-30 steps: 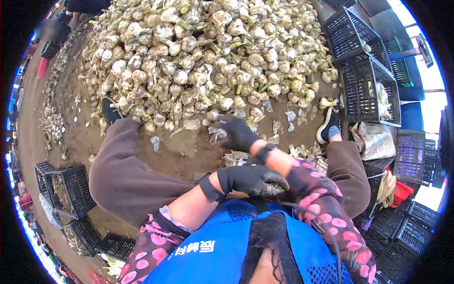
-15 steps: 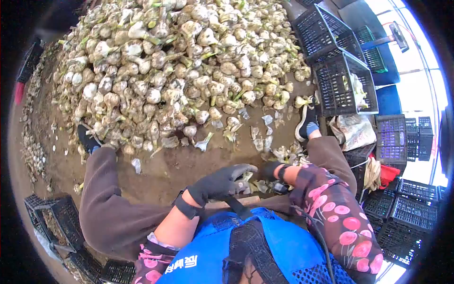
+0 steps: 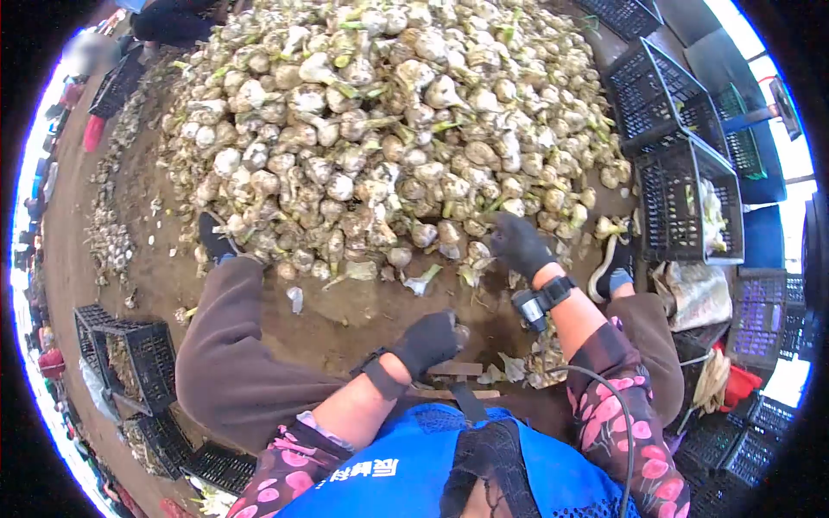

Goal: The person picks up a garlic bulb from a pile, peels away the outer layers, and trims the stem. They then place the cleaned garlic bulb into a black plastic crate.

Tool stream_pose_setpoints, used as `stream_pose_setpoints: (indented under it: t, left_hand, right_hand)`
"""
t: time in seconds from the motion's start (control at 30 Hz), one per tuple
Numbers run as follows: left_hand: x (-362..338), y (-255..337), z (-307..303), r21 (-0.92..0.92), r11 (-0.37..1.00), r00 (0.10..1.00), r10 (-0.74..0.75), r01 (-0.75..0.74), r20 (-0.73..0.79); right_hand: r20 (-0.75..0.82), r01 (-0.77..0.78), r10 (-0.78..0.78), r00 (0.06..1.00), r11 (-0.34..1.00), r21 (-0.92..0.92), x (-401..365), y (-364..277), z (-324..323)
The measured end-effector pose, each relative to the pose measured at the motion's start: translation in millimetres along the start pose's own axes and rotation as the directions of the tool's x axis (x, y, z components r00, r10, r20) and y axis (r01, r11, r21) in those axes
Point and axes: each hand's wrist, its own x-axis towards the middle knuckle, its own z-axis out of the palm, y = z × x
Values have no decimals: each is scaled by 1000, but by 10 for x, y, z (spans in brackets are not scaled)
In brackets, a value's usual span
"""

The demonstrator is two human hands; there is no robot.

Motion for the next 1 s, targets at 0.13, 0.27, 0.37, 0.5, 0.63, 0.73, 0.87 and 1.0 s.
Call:
stream_pose_setpoints:
  t: [0.13,0.27,0.37,0.5,0.63,0.73,0.87,1.0]
  left_hand:
    - [65,-172,84,-108,982,988,150,-154,-45]
    - [66,-178,115,-403,872,945,177,-280,-274]
    - [28,-51,-90,-175,980,938,29,-94,-344]
    - [20,-123,-281,-292,912,609,-60,-289,-791]
    - [49,-92,-542,-411,644,419,-152,-645,-895]
    - [-184,-25,-609,-592,510,690,3,-624,-724]
    - [-437,145,-620,-750,457,867,105,-478,-488]
    - [-347,161,-437,-844,249,862,326,-475,-389]
  right_hand:
    - [-109,406,-414,904,909,-90,655,-641,559]
    - [58,521,-533,844,789,-326,1238,-1126,879]
    - [132,415,-393,910,856,-309,1485,-930,1129]
    - [49,111,-113,992,993,40,1166,-1402,626]
    - [-3,53,-53,999,998,21,407,-1575,300]
    - [-104,93,-98,990,994,-48,-144,-1587,268]
    - [-73,-54,133,988,759,649,-747,-1727,102]
    - [18,-121,151,988,711,693,-1138,-1942,-83]
